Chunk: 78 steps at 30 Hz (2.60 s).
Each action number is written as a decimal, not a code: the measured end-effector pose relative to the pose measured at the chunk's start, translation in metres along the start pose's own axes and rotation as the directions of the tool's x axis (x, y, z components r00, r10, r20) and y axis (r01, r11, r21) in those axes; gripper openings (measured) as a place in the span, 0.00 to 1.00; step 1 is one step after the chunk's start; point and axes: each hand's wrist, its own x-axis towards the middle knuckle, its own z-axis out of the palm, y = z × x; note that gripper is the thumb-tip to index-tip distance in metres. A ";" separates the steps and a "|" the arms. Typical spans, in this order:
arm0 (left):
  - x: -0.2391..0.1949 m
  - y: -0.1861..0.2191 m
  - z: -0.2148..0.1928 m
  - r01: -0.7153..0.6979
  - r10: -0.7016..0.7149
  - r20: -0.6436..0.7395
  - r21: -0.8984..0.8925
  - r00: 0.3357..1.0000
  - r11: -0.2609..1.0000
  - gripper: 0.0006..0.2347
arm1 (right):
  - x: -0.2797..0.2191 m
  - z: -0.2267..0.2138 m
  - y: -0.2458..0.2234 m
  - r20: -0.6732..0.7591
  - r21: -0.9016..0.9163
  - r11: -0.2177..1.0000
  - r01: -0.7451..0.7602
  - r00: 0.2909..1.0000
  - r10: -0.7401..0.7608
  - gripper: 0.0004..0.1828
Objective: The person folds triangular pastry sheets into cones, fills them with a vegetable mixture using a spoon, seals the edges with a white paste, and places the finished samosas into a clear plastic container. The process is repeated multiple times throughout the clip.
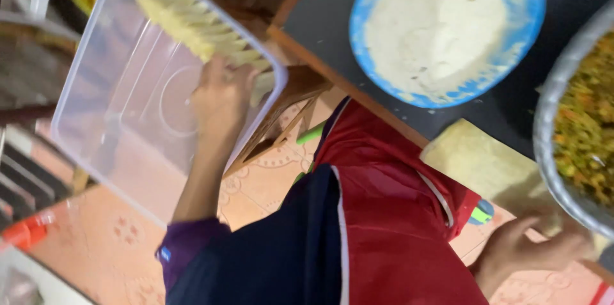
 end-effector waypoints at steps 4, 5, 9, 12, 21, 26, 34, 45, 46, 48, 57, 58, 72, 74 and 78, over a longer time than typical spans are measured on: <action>-0.002 0.042 -0.020 -0.177 0.113 -0.278 -0.216 0.954 0.960 0.06 | -0.004 -0.027 0.022 0.110 -0.126 0.971 -0.204 0.970 0.218 0.37; -0.001 0.062 -0.023 -0.269 0.157 -0.415 -0.226 0.896 0.936 0.04 | -0.003 -0.030 0.025 0.101 -0.097 0.973 -0.211 0.970 0.220 0.29; -0.020 0.143 -0.013 -0.420 0.504 0.031 -0.512 0.863 0.750 0.07 | 0.005 -0.037 0.049 0.060 -0.087 0.937 -0.338 0.937 0.344 0.13; 0.017 0.238 -0.039 -0.640 0.642 -0.370 -0.726 0.672 0.252 0.08 | 0.015 -0.047 0.064 0.173 0.114 0.910 -0.398 0.910 0.376 0.23; -0.021 0.374 0.015 -0.201 0.729 -0.201 -0.976 0.654 -0.088 0.12 | -0.016 -0.054 0.055 0.333 0.621 0.490 -0.612 0.771 0.542 0.27; -0.009 0.396 -0.008 -0.035 0.734 -0.085 -0.996 0.674 -0.083 0.07 | -0.001 -0.042 0.049 0.095 0.414 0.673 -0.612 0.765 0.637 0.27; -0.014 0.394 -0.006 0.026 0.754 0.000 -0.999 0.657 -0.023 0.06 | -0.003 -0.035 0.055 0.000 0.201 0.813 -0.547 0.830 0.558 0.18; -0.014 0.393 -0.001 0.291 0.727 0.144 -0.953 0.671 -0.079 0.07 | -0.005 -0.047 0.024 0.269 0.662 0.472 -0.581 0.773 0.574 0.21; -0.014 0.393 -0.004 0.291 0.728 0.144 -0.953 0.671 -0.080 0.07 | -0.011 -0.043 0.027 0.268 0.662 0.473 -0.582 0.773 0.575 0.21; -0.016 0.393 -0.008 0.585 0.786 0.273 -0.800 0.554 -0.135 0.14 | -0.024 -0.034 0.034 0.301 0.763 0.322 -0.561 0.748 0.591 0.22; -0.006 0.393 -0.033 0.622 0.747 0.322 -0.768 0.581 -0.152 0.09 | -0.031 -0.022 0.034 0.357 0.776 0.241 -0.583 0.721 0.594 0.23; -0.014 0.388 -0.014 0.621 0.747 0.321 -0.769 0.582 -0.153 0.09 | -0.033 -0.022 0.040 0.356 0.777 0.241 -0.582 0.722 0.594 0.23; 0.014 0.065 -0.038 -0.051 0.523 -0.018 -0.997 0.852 0.049 0.09 | 0.006 -0.018 0.027 0.175 0.138 0.924 -0.355 0.927 0.330 0.35; 0.030 0.056 -0.058 0.196 0.646 0.019 -0.959 0.763 -0.204 0.05 | 0.007 -0.019 0.024 0.163 0.124 0.936 -0.330 0.937 0.308 0.32; -0.040 0.147 -0.053 0.249 0.232 0.434 -0.794 0.871 0.554 0.12 | -0.008 -0.028 0.015 0.122 0.327 0.903 -0.279 0.960 0.252 0.21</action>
